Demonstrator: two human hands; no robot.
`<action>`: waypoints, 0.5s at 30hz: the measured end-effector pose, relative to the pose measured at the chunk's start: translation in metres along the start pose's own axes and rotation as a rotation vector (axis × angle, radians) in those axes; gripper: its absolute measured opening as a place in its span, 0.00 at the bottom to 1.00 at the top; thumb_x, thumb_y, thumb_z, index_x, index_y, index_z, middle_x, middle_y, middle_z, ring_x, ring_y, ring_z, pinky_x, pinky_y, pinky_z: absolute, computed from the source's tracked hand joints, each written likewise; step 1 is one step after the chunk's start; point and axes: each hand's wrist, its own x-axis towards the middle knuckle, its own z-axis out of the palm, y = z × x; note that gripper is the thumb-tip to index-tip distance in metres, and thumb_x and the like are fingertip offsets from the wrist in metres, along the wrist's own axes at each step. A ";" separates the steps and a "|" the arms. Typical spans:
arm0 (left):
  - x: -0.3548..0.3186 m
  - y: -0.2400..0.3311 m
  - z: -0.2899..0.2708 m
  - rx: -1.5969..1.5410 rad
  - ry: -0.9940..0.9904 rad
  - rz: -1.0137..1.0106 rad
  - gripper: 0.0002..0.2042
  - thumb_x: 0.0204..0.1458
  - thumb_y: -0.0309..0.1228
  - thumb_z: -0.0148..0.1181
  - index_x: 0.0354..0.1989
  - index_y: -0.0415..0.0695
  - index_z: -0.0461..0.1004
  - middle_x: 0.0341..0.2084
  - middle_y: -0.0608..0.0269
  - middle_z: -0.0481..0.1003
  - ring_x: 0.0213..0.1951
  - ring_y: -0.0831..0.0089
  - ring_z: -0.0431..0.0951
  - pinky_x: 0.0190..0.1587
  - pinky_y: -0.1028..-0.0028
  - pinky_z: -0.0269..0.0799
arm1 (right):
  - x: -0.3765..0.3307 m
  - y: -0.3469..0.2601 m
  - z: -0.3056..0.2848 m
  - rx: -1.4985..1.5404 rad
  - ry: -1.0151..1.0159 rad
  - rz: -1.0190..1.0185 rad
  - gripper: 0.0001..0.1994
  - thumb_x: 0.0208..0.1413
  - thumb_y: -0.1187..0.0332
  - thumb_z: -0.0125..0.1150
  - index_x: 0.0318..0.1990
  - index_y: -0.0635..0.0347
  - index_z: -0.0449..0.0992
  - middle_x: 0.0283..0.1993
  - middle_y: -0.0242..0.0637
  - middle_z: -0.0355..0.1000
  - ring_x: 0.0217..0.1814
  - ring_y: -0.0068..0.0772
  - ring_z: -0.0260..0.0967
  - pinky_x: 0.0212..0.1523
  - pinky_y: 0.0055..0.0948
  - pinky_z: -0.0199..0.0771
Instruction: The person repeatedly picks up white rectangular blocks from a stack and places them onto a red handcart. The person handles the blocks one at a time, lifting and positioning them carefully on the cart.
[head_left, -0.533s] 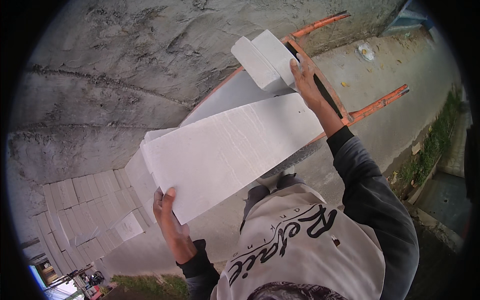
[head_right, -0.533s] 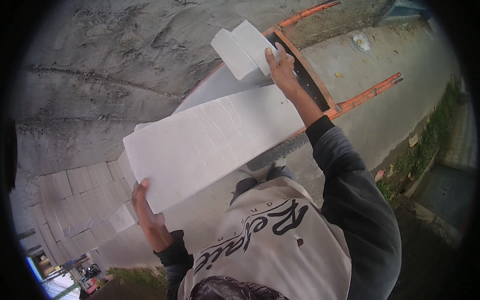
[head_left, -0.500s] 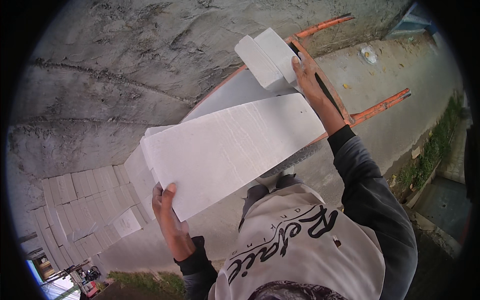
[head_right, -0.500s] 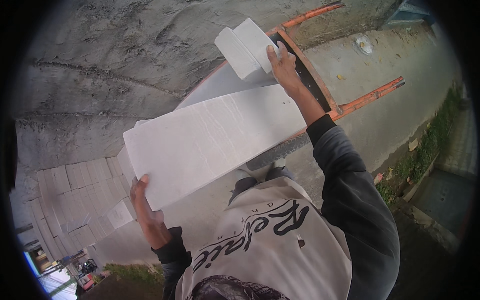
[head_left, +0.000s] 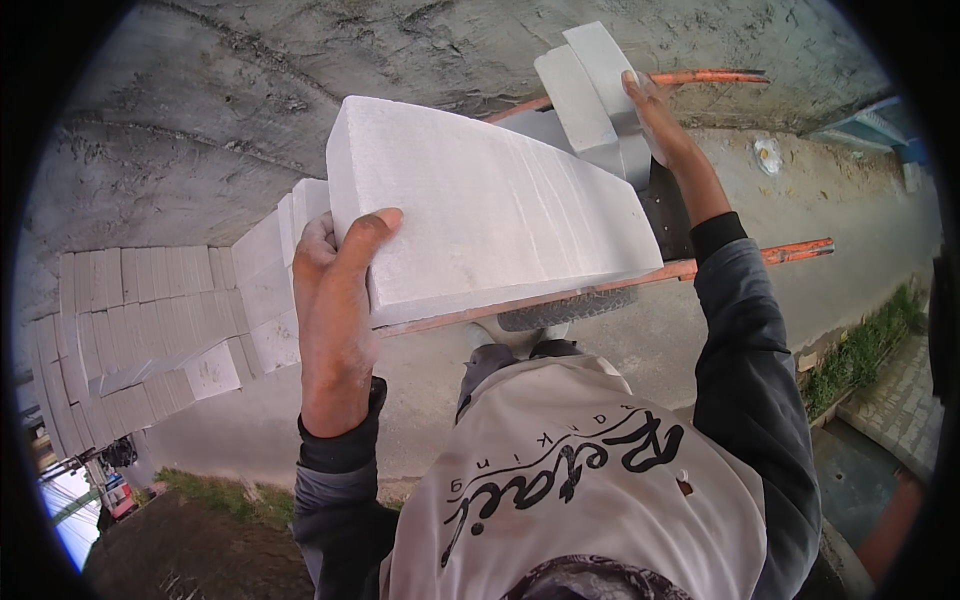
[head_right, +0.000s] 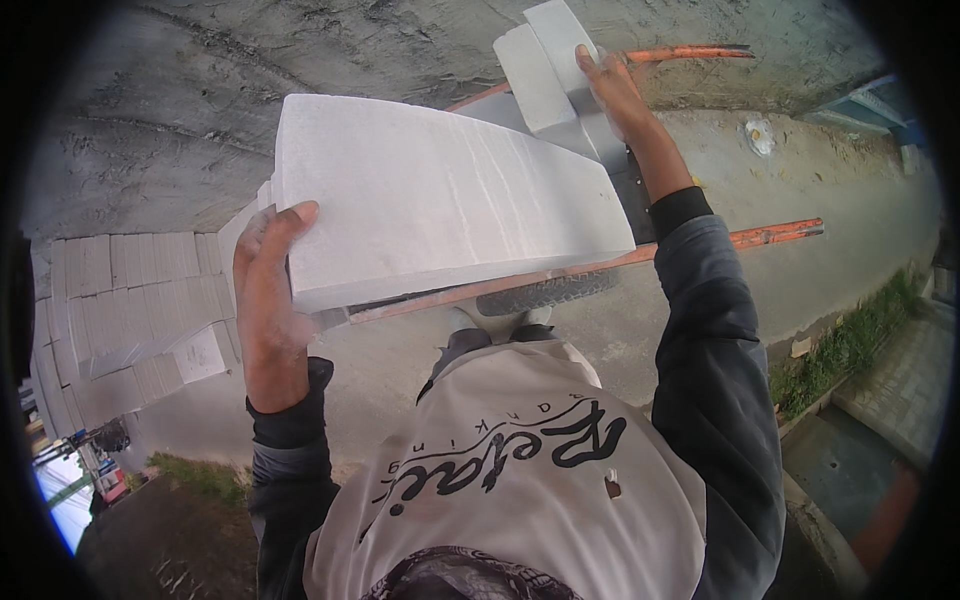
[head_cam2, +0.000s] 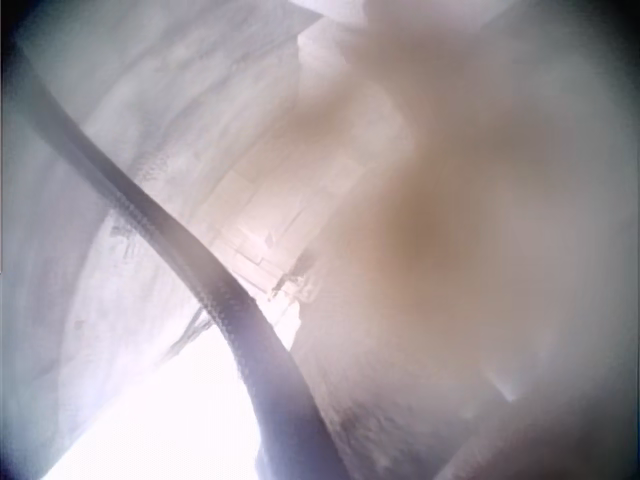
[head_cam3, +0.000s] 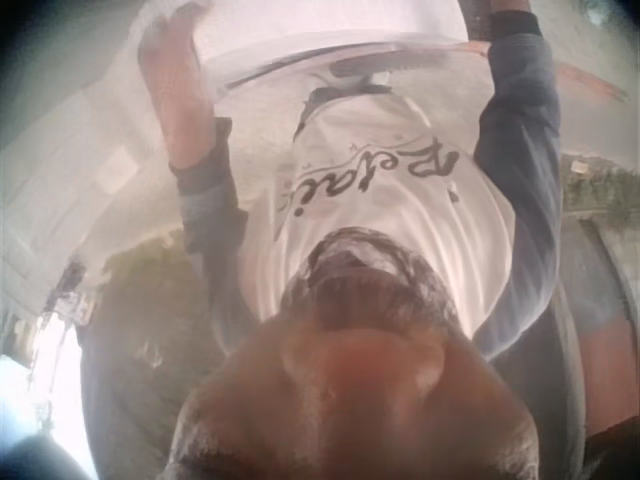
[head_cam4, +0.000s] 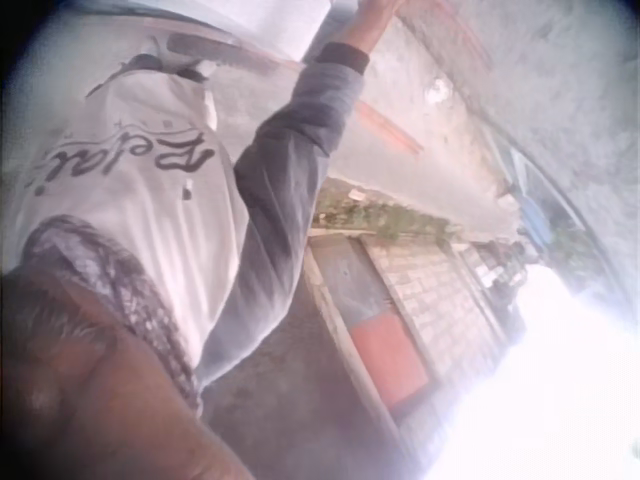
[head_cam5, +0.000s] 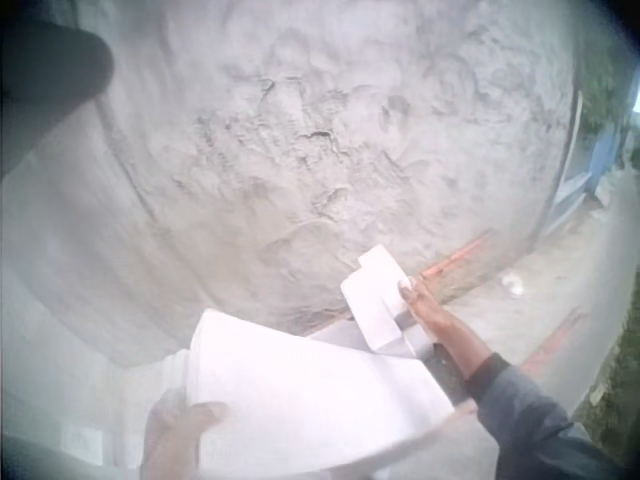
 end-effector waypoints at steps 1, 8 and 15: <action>-0.004 0.007 0.001 0.036 0.012 -0.029 0.39 0.48 0.41 0.68 0.58 0.17 0.63 0.44 0.31 0.74 0.46 0.54 0.79 0.52 0.73 0.71 | 0.002 0.005 0.000 -0.019 -0.001 -0.001 0.53 0.63 0.34 0.52 0.77 0.70 0.40 0.79 0.60 0.44 0.82 0.53 0.42 0.78 0.44 0.44; -0.028 -0.018 -0.013 0.087 0.024 0.051 0.39 0.49 0.46 0.64 0.61 0.23 0.65 0.49 0.36 0.72 0.53 0.54 0.74 0.52 0.64 0.71 | -0.002 -0.005 0.011 -0.120 0.071 -0.023 0.54 0.62 0.33 0.53 0.77 0.69 0.40 0.79 0.63 0.43 0.82 0.56 0.42 0.77 0.44 0.48; -0.093 -0.102 -0.065 -0.184 0.178 -0.011 0.36 0.51 0.40 0.58 0.67 0.29 0.61 0.51 0.45 0.74 0.51 0.58 0.77 0.50 0.64 0.75 | 0.003 0.006 0.005 -0.132 0.057 -0.059 0.56 0.58 0.29 0.55 0.77 0.69 0.43 0.78 0.59 0.46 0.81 0.53 0.43 0.78 0.47 0.46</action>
